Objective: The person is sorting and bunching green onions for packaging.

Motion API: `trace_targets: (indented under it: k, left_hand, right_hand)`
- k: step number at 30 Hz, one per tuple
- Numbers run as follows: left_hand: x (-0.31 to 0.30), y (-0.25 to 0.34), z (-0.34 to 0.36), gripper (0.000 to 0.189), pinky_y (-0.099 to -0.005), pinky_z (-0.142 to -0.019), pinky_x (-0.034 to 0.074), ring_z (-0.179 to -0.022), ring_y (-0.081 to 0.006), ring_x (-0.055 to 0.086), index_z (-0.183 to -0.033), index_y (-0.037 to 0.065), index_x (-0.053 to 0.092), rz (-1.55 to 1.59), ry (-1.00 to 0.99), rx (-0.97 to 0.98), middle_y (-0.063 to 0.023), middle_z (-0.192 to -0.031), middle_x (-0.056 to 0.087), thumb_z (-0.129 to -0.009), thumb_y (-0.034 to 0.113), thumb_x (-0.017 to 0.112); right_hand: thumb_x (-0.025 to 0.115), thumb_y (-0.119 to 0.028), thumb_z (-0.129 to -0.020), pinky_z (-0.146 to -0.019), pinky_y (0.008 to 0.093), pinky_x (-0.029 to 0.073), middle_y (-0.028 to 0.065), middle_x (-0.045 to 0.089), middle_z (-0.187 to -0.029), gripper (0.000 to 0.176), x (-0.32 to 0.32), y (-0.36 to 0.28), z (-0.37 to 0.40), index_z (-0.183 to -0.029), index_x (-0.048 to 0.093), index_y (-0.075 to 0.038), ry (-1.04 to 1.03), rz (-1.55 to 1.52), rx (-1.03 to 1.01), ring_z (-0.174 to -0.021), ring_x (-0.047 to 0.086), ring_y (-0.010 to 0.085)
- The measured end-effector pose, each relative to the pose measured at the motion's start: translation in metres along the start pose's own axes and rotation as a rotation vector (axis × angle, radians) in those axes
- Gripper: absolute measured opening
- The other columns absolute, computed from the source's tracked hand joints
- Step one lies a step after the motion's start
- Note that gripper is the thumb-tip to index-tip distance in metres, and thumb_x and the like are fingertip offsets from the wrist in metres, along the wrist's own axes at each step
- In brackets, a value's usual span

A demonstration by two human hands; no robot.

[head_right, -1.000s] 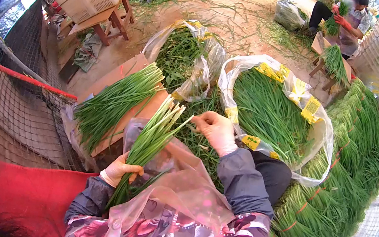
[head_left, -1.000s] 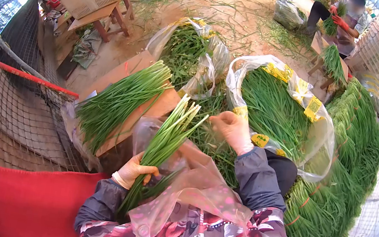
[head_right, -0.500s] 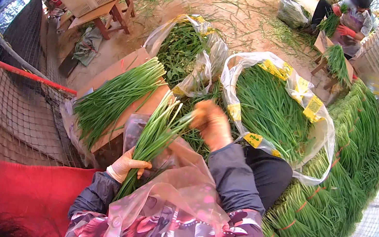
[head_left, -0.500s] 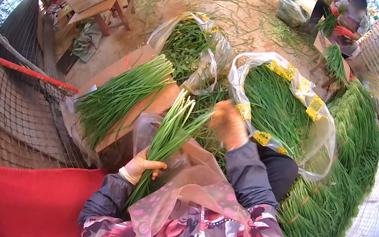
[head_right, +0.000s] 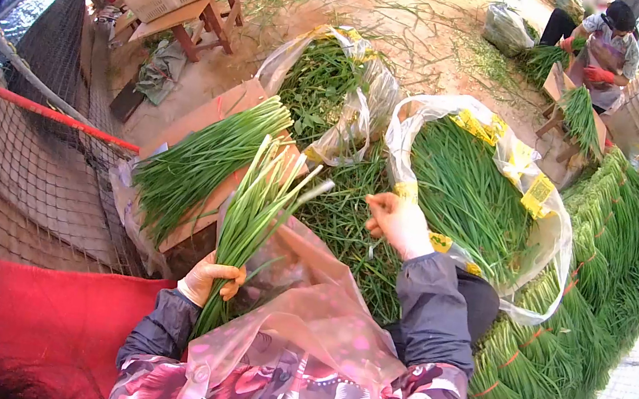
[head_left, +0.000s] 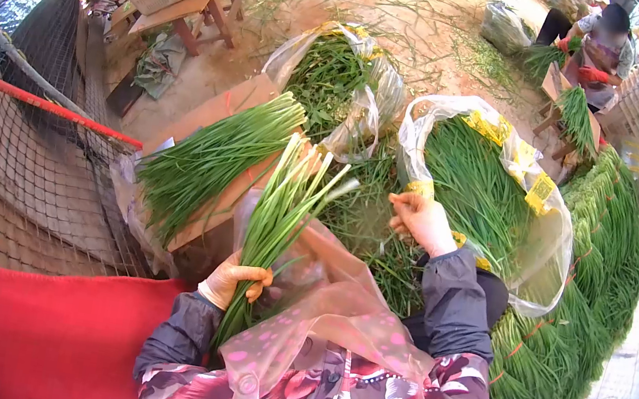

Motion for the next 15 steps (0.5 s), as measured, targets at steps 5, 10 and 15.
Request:
trace_targets:
  k: [5,10,15]
  left_hand:
    - [-0.003,-0.009,-0.014,0.035,-0.027,-0.046,0.044,-0.047,-0.0149,0.053,-0.113,0.003,0.054,0.075,-0.201,-0.032,-0.0134,-0.079,0.063,-0.081,0.005,0.066]
    - [0.007,-0.012,-0.016,0.036,-0.0281,-0.046,0.044,-0.047,-0.0159,0.054,-0.114,0.002,0.055,0.072,-0.201,-0.063,-0.0146,-0.079,0.063,-0.081,0.006,0.066]
    - [0.003,-0.002,-0.002,0.035,-0.0301,-0.046,0.046,-0.048,-0.0181,0.055,-0.113,0.0,0.056,0.005,-0.163,-0.042,-0.0172,-0.081,0.065,-0.08,0.007,0.066]
  right_hand:
    - [0.068,-0.04,-0.087,-0.07,0.0335,0.053,0.0121,0.064,-0.117,0.082,0.046,-0.015,0.0,-0.148,0.025,-0.005,-0.339,-0.74,0.011,-0.083,0.066,0.0201]
    - [0.067,-0.031,-0.089,-0.055,0.0247,0.046,0.0024,0.068,-0.086,0.034,0.085,-0.014,-0.019,-0.111,0.064,-0.005,-0.287,-1.157,0.071,-0.065,0.06,0.0103]
    - [0.069,-0.022,-0.087,-0.049,0.018,0.038,-0.0023,0.061,-0.072,0.025,0.03,0.009,-0.035,-0.104,0.063,-0.005,-0.091,-1.601,-0.186,-0.055,0.05,0.0048]
Point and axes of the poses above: each hand's wrist, its own z-axis away from the middle knuckle, its own x-axis out of the palm, y = z × x, the point moved 2 cm from there along -z, towards the middle knuckle
